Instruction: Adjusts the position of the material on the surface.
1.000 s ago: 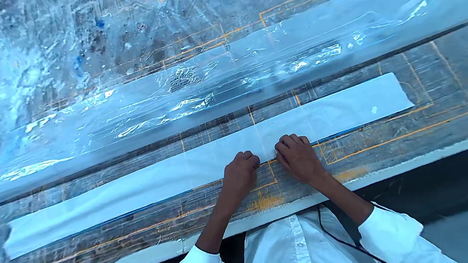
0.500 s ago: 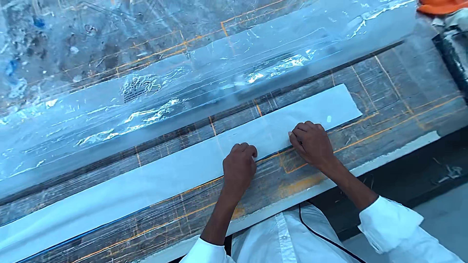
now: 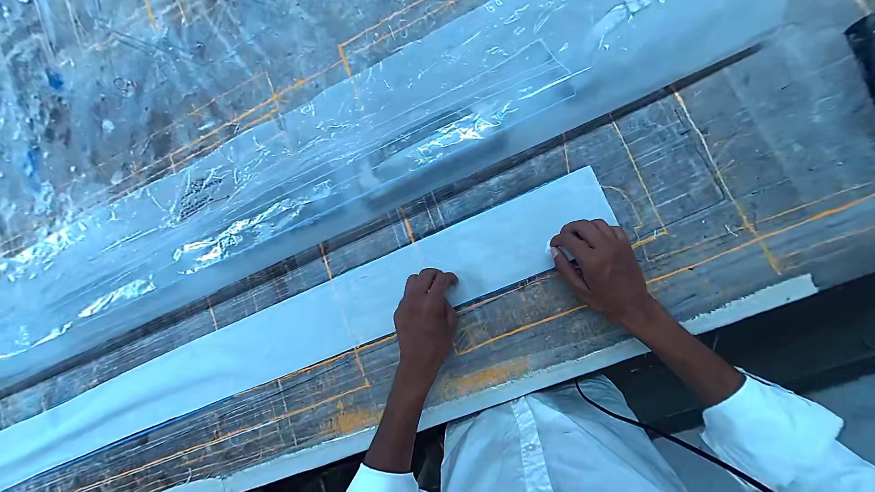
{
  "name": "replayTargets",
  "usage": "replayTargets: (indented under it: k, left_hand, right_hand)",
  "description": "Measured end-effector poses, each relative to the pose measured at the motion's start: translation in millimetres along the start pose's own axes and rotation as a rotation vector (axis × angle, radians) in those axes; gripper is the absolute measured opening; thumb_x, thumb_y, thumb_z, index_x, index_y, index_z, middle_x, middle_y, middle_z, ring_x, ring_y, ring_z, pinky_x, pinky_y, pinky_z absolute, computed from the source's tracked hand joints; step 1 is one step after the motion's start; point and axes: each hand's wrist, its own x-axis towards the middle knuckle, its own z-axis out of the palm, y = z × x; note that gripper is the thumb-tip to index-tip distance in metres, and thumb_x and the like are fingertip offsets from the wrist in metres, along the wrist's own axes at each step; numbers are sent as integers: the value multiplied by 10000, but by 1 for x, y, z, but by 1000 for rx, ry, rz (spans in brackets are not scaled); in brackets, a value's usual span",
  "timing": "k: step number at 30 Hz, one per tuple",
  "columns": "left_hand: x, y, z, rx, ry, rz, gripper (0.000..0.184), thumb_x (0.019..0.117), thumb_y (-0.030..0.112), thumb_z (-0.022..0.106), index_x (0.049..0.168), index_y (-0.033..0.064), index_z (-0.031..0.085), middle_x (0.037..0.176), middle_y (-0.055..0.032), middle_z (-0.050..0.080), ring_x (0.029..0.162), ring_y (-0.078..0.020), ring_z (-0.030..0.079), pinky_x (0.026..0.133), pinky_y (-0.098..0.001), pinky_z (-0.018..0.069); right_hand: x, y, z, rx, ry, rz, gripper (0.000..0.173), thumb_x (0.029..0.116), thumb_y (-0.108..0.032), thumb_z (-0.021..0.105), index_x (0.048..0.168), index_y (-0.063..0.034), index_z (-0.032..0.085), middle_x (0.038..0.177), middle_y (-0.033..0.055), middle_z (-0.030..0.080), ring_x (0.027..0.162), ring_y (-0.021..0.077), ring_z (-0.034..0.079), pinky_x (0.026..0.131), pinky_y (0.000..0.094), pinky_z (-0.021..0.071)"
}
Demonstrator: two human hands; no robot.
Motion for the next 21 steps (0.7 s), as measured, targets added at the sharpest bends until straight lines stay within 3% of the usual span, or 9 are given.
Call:
replayTargets:
  k: [4,7,9,11,12,14,18,21]
  left_hand:
    - [5,14,11,-4,6,67,199,894,-72,603,952,66,733,958,-101,693,831,-287,675,626,-445,552]
    - [16,29,17,-20,-2,116,316,880,-83,550,1113,60,709,1134,-135,663,982,-330,649,740,-473,559]
    - [25,41,20,-15,-78,156,293,888,-69,577,1114,75,696,1066,-121,651,925,-318,650,685,-465,557]
    - [28,53,21,-43,-111,203,197,894,-59,611,1003,75,707,949,-97,656,847,-292,648,633,-443,539]
    - [30,58,22,-51,-99,220,214,881,-64,607,1002,78,711,971,-93,663,857,-290,647,638,-439,537]
    - [34,64,25,-37,-76,231,323,863,-70,591,1126,83,699,1122,-111,654,959,-316,633,696,-458,528]
    - [33,65,23,73,-71,63,424,919,-35,585,1312,116,627,1327,-146,582,1113,-388,601,740,-509,537]
    - [36,56,13,168,-70,-152,354,939,-1,598,1281,89,571,1285,-203,545,1067,-442,608,658,-519,570]
  right_hand:
    - [-13,27,-8,-17,46,76,285,1034,-228,496,1022,-61,727,1037,162,680,949,369,630,750,507,449]
    - [-21,36,-13,-15,67,108,312,1048,-253,478,1006,-58,718,1009,161,674,938,368,617,743,500,434]
    - [-25,38,-13,-13,82,104,342,1058,-288,456,1001,-59,704,974,154,665,921,361,607,744,492,420]
    - [-25,37,-13,-6,90,114,354,1056,-318,463,1071,-52,697,1008,167,658,949,374,608,761,502,423]
    - [-25,37,-13,-8,83,129,368,1057,-334,466,1141,-56,693,1067,177,654,1000,387,603,790,514,429]
    - [-23,37,-11,-24,52,150,401,1055,-367,462,1244,-93,685,1208,171,641,1130,402,574,853,536,418]
    - [-21,38,-9,-44,-10,165,430,1054,-416,442,1297,-161,688,1406,112,601,1282,376,525,960,568,375]
    - [-21,38,-8,-48,-8,170,428,1057,-414,431,1297,-176,693,1433,74,599,1283,353,525,969,552,364]
